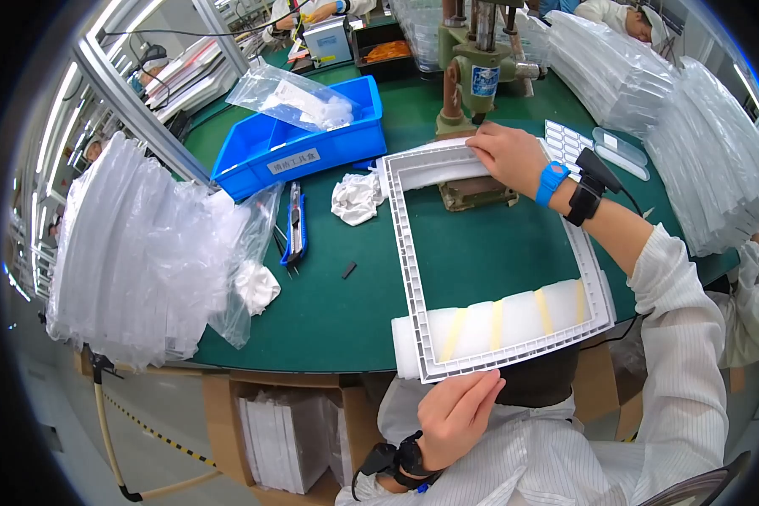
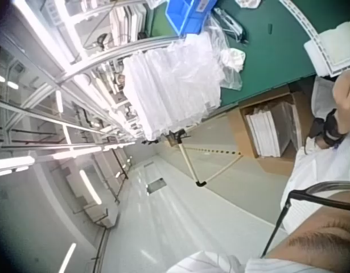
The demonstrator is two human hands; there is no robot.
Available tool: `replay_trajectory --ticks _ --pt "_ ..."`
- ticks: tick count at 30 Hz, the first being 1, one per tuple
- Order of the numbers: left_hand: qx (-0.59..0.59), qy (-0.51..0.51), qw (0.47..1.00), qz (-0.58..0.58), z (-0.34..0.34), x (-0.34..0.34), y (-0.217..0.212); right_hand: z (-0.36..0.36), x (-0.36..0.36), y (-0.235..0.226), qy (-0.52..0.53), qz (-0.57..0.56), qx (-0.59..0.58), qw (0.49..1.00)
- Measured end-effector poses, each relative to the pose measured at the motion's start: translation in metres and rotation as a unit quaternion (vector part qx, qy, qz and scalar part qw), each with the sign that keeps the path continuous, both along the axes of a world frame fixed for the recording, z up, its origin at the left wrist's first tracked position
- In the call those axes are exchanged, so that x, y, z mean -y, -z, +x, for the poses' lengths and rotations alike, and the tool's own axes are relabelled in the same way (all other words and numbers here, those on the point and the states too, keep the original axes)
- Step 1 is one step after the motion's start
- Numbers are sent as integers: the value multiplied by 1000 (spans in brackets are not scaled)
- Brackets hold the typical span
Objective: Assembling plastic frames by applying components and packing the finished products into bags and boxes.
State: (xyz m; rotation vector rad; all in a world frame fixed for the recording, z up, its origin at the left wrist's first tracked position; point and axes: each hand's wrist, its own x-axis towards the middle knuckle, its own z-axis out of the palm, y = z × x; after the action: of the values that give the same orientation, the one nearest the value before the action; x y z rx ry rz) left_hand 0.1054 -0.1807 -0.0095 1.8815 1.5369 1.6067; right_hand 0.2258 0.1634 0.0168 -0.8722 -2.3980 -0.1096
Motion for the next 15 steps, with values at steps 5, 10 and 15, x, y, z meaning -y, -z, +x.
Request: replay_trajectory --ticks 5,10,15 --pt "-2 -9 1000 9 3 4 0 -2 5 0 -1 82 120 989" --pt "27 -5 1000 13 2 6 -1 3 19 -10 19 42 109 993" --pt "73 -80 994 -1 -17 11 -9 -9 107 -49 -48 -238 -71 968"
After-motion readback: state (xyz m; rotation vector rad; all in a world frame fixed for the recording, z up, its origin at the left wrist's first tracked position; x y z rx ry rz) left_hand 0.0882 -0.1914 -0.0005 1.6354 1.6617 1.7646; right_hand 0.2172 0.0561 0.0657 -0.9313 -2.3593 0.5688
